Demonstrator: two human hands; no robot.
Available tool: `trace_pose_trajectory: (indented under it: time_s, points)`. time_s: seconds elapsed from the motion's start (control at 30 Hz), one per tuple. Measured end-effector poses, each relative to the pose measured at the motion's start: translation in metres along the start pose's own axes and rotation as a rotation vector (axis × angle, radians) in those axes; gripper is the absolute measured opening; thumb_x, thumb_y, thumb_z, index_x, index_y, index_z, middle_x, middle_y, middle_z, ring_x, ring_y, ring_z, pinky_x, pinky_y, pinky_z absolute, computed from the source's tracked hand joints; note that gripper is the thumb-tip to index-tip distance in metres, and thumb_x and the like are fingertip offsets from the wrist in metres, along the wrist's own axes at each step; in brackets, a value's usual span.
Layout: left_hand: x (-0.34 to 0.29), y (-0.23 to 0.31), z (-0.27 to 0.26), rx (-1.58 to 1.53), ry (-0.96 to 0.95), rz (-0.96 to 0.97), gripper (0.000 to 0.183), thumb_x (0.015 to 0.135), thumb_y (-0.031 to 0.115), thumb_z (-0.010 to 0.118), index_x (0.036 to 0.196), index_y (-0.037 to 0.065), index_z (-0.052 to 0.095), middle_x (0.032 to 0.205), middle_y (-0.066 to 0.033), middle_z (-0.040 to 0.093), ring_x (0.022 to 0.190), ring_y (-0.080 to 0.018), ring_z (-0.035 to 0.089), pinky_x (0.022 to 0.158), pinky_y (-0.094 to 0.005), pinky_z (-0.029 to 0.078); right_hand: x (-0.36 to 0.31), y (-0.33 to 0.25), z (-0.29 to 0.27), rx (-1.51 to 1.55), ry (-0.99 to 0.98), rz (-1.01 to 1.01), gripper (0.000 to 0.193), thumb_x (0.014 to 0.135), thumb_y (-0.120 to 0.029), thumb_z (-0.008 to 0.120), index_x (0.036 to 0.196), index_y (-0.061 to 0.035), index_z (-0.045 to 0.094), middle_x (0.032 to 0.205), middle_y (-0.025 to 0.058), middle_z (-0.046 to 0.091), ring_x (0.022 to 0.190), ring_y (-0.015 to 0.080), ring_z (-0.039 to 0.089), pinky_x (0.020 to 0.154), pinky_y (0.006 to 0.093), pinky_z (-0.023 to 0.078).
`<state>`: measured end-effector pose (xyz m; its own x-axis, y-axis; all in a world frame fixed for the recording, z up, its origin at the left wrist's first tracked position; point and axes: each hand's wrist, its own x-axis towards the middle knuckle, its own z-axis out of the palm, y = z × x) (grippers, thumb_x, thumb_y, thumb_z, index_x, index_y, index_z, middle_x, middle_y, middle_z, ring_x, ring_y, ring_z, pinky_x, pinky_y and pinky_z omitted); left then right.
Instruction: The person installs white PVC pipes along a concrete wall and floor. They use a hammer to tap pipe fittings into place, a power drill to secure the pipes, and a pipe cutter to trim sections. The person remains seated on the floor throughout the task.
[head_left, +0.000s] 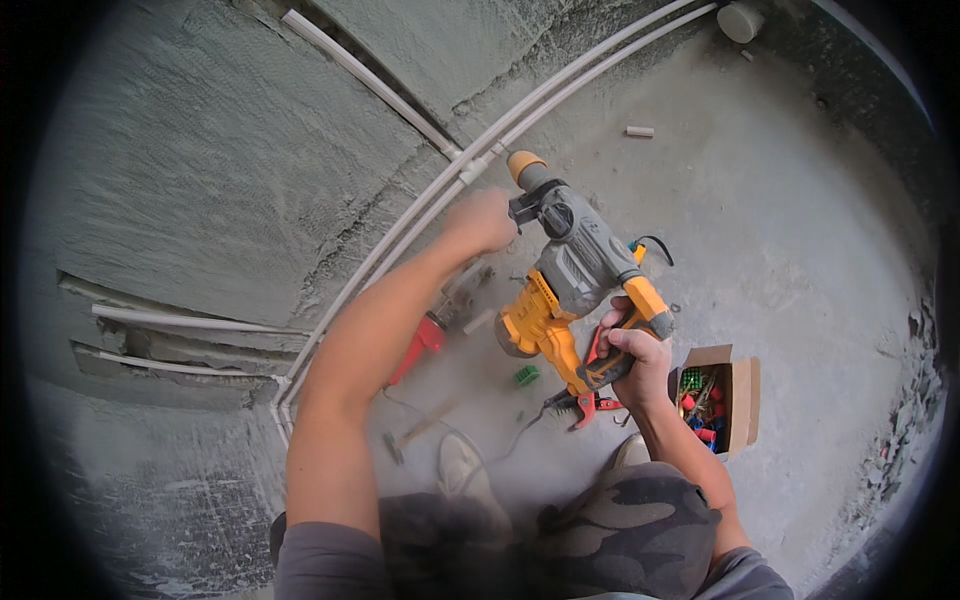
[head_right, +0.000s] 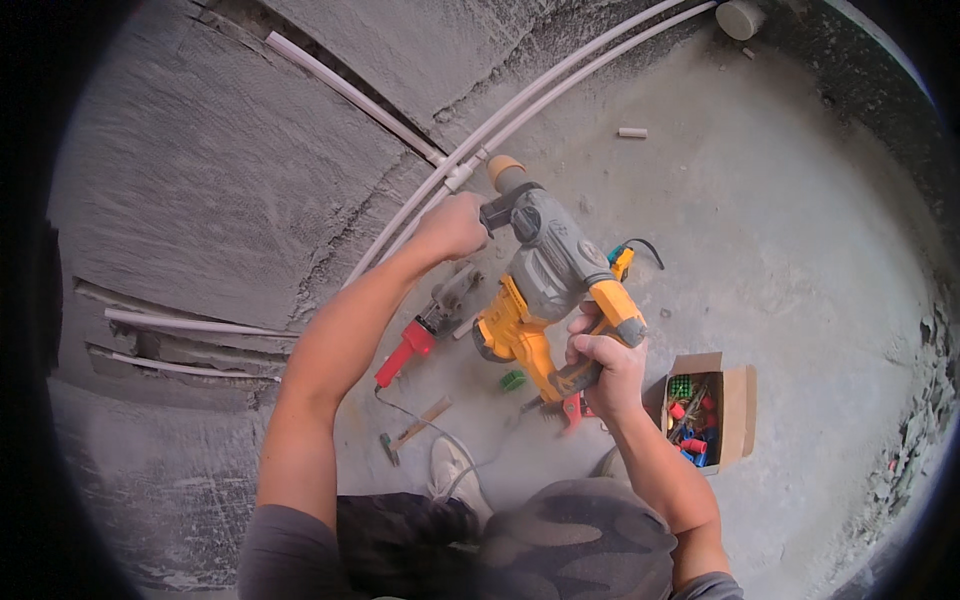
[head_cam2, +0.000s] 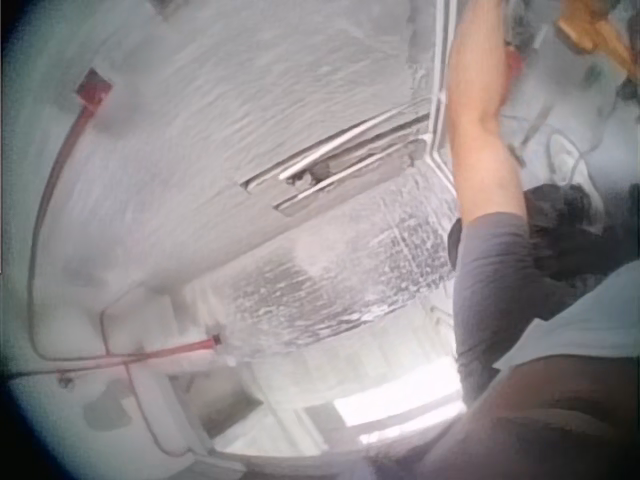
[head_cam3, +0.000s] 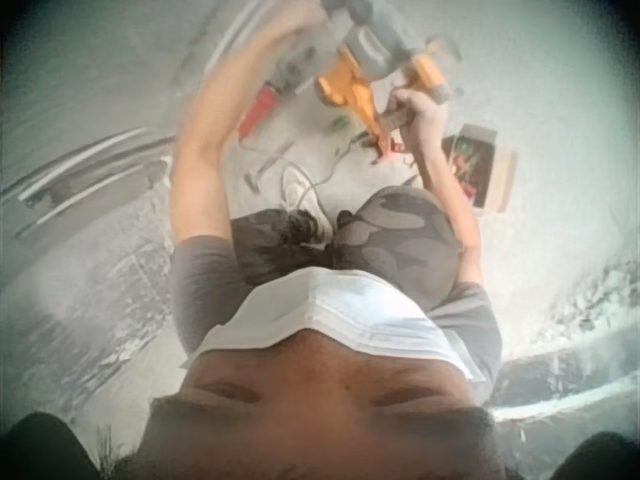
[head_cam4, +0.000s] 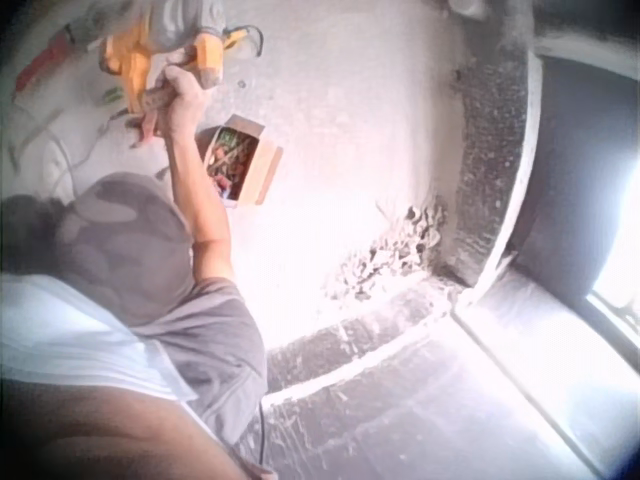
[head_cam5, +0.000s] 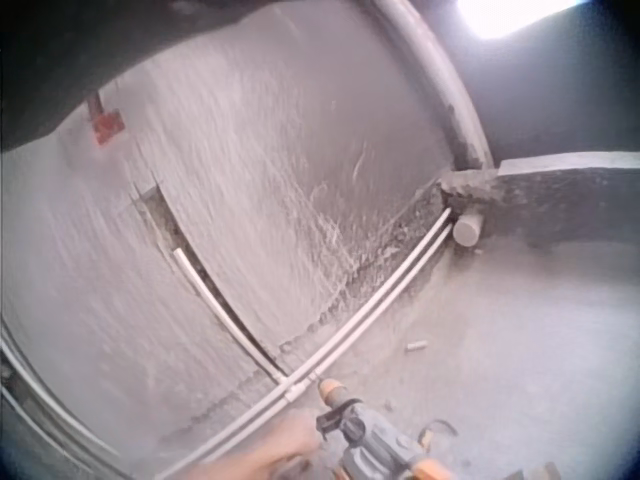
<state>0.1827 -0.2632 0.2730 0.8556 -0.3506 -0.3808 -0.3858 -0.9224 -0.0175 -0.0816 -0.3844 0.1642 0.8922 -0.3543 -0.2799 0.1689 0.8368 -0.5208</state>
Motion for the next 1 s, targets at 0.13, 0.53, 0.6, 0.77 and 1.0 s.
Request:
trace_pose_trajectory:
  time_s: [0.13,0.53,0.6,0.77,1.0]
  points:
    - [-0.002,-0.004,0.003,-0.014,0.097,-0.002,0.032,0.08,0.012,0.069,0.11,0.006,0.077,0.106,-0.0241,0.077,0.106,-0.0432,0.074,0.091,-0.0513,0.057,0.003,0.006,-0.004,0.043,-0.013,0.021,0.048,0.075,0.002,0.065,0.123,0.0042,0.06,0.098,0.0142,0.066,0.07,0.0234,0.063,0.065,0.0352,0.053]
    - [0.014,-0.021,0.013,-0.079,0.074,0.131,0.038,0.076,0.01,0.074,0.112,0.001,0.075,0.095,-0.0194,0.077,0.087,-0.0322,0.076,0.076,-0.045,0.059,0.018,0.011,-0.006,-0.015,0.022,0.016,0.048,0.074,0.001,0.067,0.121,0.0057,0.061,0.093,0.0137,0.067,0.068,0.0225,0.062,0.063,0.0342,0.053]
    - [0.018,-0.026,0.006,-0.263,-0.054,0.244,0.039,0.074,0.008,0.075,0.111,-0.002,0.074,0.088,-0.0146,0.075,0.073,-0.0232,0.073,0.066,-0.0392,0.058,0.021,0.006,-0.011,-0.066,0.016,0.012,0.048,0.074,-0.001,0.066,0.121,0.0046,0.06,0.092,0.0126,0.066,0.067,0.0229,0.062,0.065,0.0355,0.053]
    - [0.05,-0.092,-0.019,-0.497,0.117,0.121,0.048,0.08,0.012,0.078,0.126,-0.002,0.073,0.104,-0.0141,0.076,0.091,-0.0234,0.074,0.082,-0.0372,0.057,0.024,0.008,-0.015,-0.107,0.002,0.019,0.045,0.073,-0.002,0.071,0.117,0.0037,0.065,0.09,0.0113,0.069,0.067,0.0207,0.063,0.062,0.0342,0.053]
    - [0.114,-0.117,0.011,0.378,0.628,0.222,0.023,0.09,0.022,0.077,0.102,0.002,0.073,0.098,-0.0201,0.073,0.092,-0.043,0.074,0.081,-0.0542,0.057,0.024,0.008,-0.02,-0.074,0.01,0.032,0.043,0.073,-0.003,0.074,0.115,0.0028,0.067,0.089,0.0097,0.07,0.068,0.019,0.062,0.063,0.0328,0.052]
